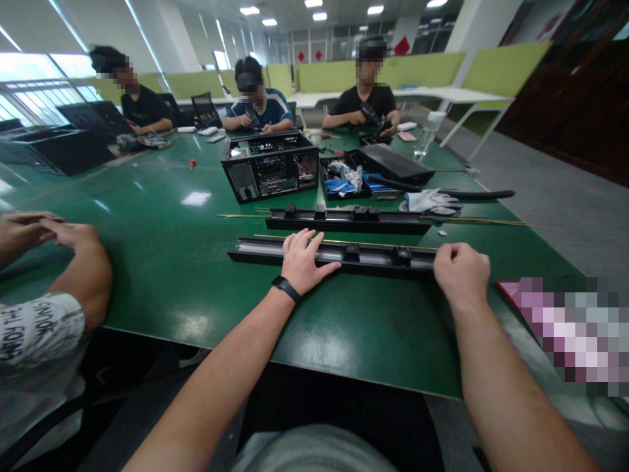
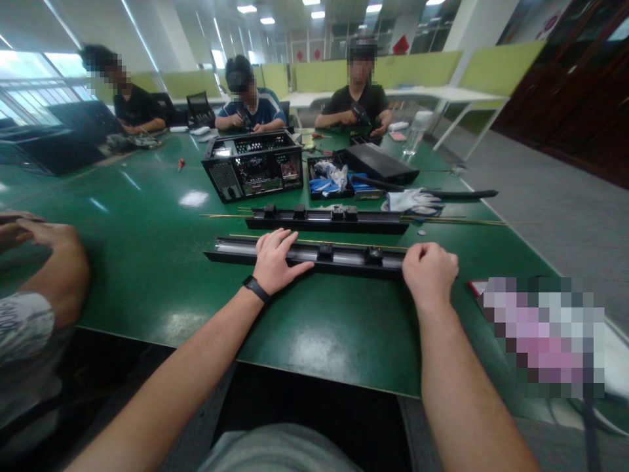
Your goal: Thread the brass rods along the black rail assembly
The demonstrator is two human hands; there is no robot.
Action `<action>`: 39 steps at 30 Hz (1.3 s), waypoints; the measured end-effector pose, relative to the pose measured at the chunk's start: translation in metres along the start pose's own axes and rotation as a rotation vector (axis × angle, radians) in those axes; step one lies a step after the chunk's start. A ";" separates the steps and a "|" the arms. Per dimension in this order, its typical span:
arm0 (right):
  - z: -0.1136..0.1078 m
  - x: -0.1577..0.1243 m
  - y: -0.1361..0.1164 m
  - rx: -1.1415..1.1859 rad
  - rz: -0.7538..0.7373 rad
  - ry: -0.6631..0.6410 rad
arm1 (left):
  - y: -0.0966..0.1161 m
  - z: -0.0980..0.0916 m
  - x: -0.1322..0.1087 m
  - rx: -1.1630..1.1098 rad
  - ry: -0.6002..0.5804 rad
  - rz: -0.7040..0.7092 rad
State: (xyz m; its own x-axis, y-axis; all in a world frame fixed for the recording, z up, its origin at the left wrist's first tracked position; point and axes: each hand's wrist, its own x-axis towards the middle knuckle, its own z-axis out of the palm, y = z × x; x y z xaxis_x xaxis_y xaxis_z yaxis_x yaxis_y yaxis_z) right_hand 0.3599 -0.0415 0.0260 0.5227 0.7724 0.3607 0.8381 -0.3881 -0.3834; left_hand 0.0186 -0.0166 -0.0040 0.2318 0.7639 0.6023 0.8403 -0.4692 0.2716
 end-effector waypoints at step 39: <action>0.006 0.013 0.018 -0.138 0.048 0.030 | 0.000 0.000 0.000 0.008 0.004 0.005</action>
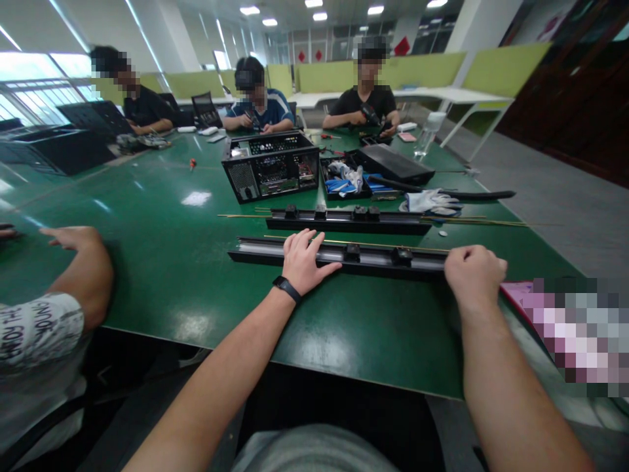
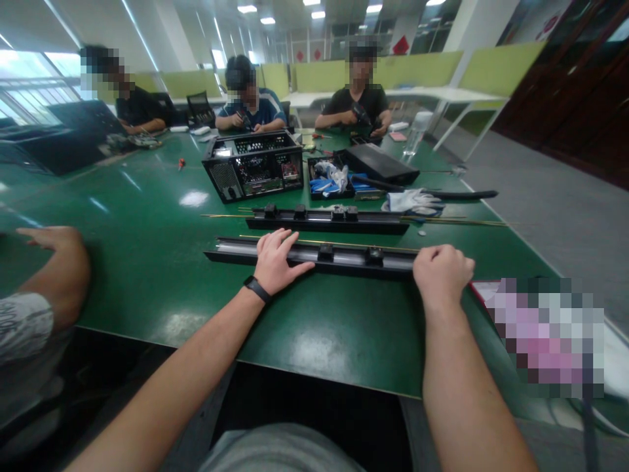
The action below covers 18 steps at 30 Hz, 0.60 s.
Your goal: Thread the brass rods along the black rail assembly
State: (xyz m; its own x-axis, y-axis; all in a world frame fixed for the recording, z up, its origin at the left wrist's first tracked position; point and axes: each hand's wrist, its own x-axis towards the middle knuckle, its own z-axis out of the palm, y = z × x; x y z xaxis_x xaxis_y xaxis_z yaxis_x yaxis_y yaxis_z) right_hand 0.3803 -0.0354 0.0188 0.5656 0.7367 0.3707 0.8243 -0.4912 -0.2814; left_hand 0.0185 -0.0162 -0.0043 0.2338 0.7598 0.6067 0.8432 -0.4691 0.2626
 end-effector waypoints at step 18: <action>0.013 -0.007 -0.005 0.286 -0.282 0.089 | 0.002 -0.001 0.000 -0.005 -0.009 -0.011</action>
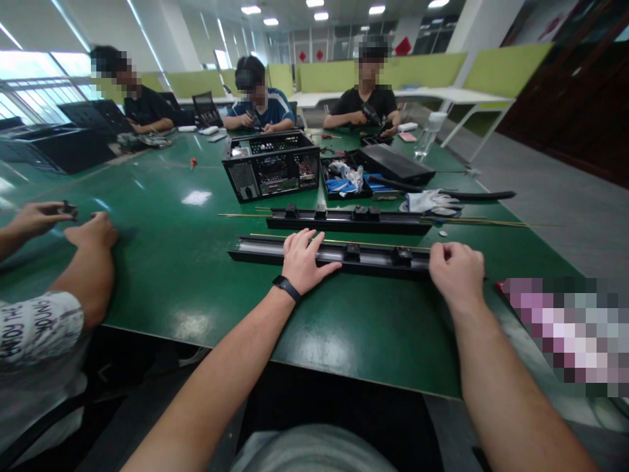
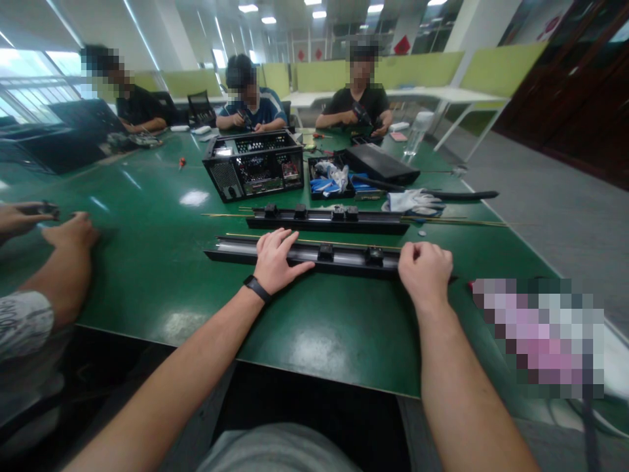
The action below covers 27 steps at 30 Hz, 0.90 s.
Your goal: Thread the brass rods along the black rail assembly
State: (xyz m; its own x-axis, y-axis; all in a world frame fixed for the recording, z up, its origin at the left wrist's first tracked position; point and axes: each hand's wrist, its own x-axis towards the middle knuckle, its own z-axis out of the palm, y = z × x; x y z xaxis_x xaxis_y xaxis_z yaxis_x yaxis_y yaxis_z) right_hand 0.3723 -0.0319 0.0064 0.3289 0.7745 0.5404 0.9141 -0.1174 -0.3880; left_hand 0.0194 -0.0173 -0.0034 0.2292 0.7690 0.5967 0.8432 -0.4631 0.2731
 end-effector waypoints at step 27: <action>0.002 -0.002 -0.007 0.094 -0.075 -0.046 | 0.000 0.002 0.000 -0.008 0.003 0.009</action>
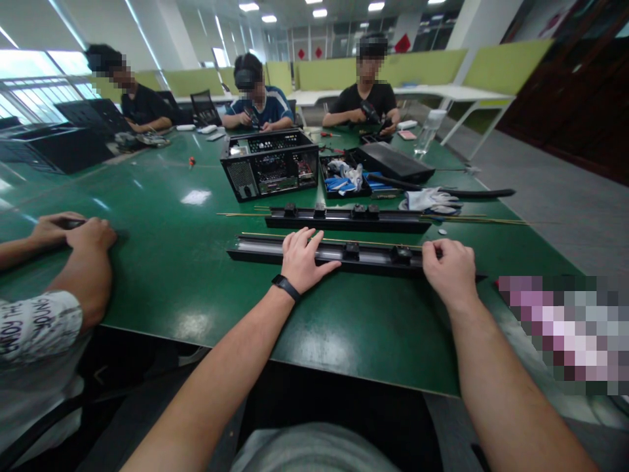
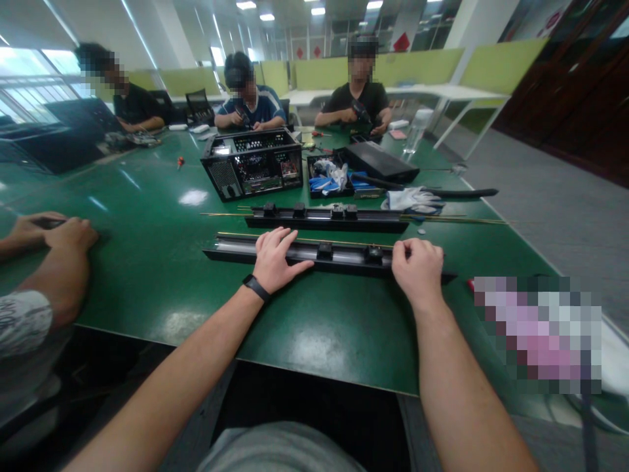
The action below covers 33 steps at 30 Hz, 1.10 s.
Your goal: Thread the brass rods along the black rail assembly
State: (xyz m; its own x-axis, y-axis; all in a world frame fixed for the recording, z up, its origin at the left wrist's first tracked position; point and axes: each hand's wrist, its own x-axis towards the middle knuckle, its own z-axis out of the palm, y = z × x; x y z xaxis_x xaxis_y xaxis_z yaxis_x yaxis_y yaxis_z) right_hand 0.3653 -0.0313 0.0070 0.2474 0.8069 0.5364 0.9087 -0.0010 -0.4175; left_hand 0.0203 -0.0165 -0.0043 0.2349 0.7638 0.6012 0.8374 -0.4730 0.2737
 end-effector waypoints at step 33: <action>0.003 -0.002 0.005 -0.042 0.147 0.021 | -0.001 0.000 0.000 0.002 0.004 -0.006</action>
State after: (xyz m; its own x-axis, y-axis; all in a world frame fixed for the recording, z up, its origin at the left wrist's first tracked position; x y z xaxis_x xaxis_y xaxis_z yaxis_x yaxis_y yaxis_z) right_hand 0.3682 -0.0314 0.0021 0.3854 0.7839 0.4869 0.8753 -0.1435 -0.4617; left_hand 0.0194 -0.0163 -0.0045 0.2280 0.7651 0.6022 0.8400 -0.4673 0.2758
